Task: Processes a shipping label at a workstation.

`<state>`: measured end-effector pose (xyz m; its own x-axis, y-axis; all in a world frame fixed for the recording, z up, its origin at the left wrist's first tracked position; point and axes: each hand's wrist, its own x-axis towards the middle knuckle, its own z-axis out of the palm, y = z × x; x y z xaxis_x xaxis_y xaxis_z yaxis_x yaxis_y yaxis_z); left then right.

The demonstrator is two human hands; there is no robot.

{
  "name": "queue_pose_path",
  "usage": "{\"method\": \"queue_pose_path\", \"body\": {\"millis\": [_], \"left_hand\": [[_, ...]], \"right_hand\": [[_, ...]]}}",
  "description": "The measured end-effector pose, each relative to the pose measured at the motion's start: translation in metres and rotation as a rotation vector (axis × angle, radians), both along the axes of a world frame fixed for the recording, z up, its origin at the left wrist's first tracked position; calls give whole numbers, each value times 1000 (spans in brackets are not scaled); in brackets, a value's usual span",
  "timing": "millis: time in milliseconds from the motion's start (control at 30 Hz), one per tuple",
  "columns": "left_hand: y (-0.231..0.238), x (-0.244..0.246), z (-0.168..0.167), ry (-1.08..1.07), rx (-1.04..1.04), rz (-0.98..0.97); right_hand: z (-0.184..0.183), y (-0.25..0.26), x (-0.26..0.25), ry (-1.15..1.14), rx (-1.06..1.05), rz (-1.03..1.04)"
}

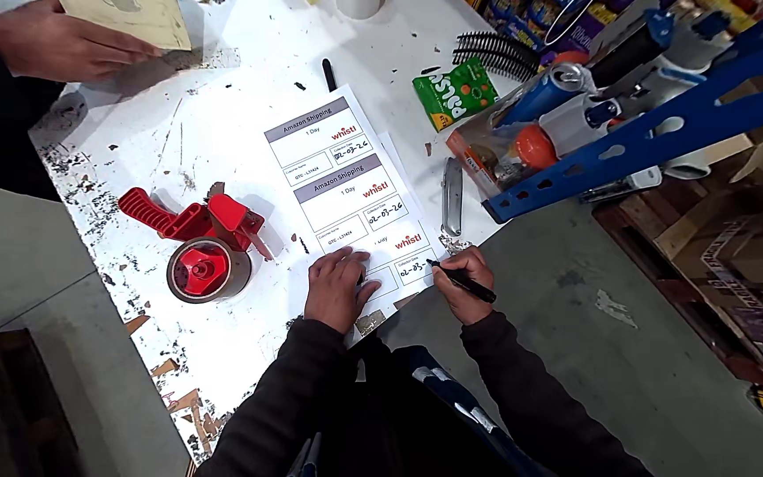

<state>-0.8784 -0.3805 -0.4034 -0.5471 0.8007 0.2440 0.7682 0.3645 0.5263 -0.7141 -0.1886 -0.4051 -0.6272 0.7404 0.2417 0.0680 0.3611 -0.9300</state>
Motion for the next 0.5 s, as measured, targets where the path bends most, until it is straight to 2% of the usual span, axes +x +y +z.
{"method": "queue_pose_path", "body": {"millis": [233,400,500], "left_hand": [[0,0,-1,0,4,2],[0,0,0,4,10,4],[0,0,-1,2,9,0]], "right_hand": [[2,4,5,-50,22,-4],[1,6,6,62,-105,-76],[-2,6,4,48,-95,-73]]}}
